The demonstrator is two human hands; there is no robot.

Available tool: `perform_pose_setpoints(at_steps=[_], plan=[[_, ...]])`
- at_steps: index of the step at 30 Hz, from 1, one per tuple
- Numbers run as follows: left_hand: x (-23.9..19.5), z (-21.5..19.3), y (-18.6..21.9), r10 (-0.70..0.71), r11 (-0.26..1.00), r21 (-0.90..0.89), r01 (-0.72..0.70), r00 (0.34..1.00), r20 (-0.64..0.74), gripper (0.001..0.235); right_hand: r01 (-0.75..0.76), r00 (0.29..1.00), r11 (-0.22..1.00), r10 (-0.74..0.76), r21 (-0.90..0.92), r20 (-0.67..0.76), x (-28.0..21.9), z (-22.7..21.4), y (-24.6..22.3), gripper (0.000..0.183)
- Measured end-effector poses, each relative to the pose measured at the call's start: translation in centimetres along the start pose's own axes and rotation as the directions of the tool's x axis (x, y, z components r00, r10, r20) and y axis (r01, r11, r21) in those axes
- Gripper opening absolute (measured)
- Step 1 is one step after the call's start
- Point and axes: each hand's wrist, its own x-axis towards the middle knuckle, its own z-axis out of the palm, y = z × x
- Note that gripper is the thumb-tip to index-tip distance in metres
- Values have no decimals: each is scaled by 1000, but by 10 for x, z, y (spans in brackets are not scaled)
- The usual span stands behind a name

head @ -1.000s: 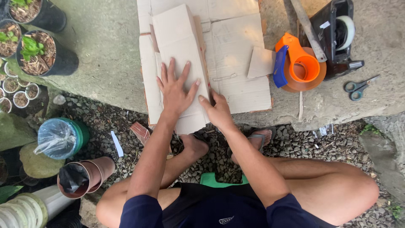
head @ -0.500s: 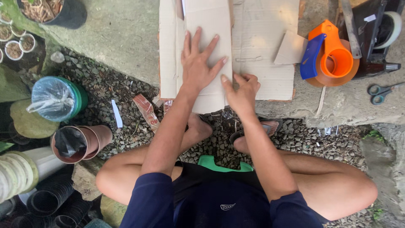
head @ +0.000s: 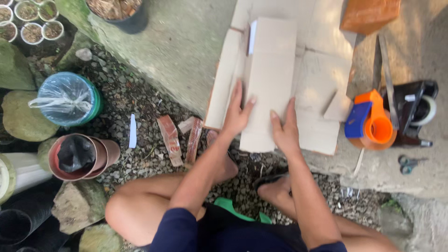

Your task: The person assembles a long cardboard box by folding flaps, cutting edges with a utility knife, and securing the seam with a tape dispenser. The person places two white plastic cups inside the finished box.

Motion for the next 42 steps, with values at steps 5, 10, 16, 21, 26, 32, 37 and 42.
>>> perform_pose_setpoints(at_steps=[5,10,16,21,26,32,37,42], plan=[[-6,2,-15,132,991,33,-131,991,-8,66,79,997,996,-80,-34,-7,5,0,13,79],[7,-3,-2,93,996,3,-93,995,-34,78,-15,999,986,9,165,38,28,-2,18,87],[90,-1,-4,21,999,-29,-23,998,-64,103,112,994,977,-112,179,-9,102,-1,15,80],[120,10,-17,88,996,3,-88,995,-44,87,43,998,975,-50,219,25,118,3,5,71],[119,6,-20,70,997,-36,-69,997,22,76,41,997,979,-53,200,53,114,1,-7,70],[119,4,-12,60,998,2,-60,998,25,62,41,997,976,-55,216,62,116,0,-6,70],[115,7,-9,5,997,77,-6,1000,15,57,64,995,967,-81,247,59,122,-1,8,68],[121,5,-11,15,1000,-13,-15,1000,-4,66,201,970,947,-228,251,81,165,-7,8,74]])
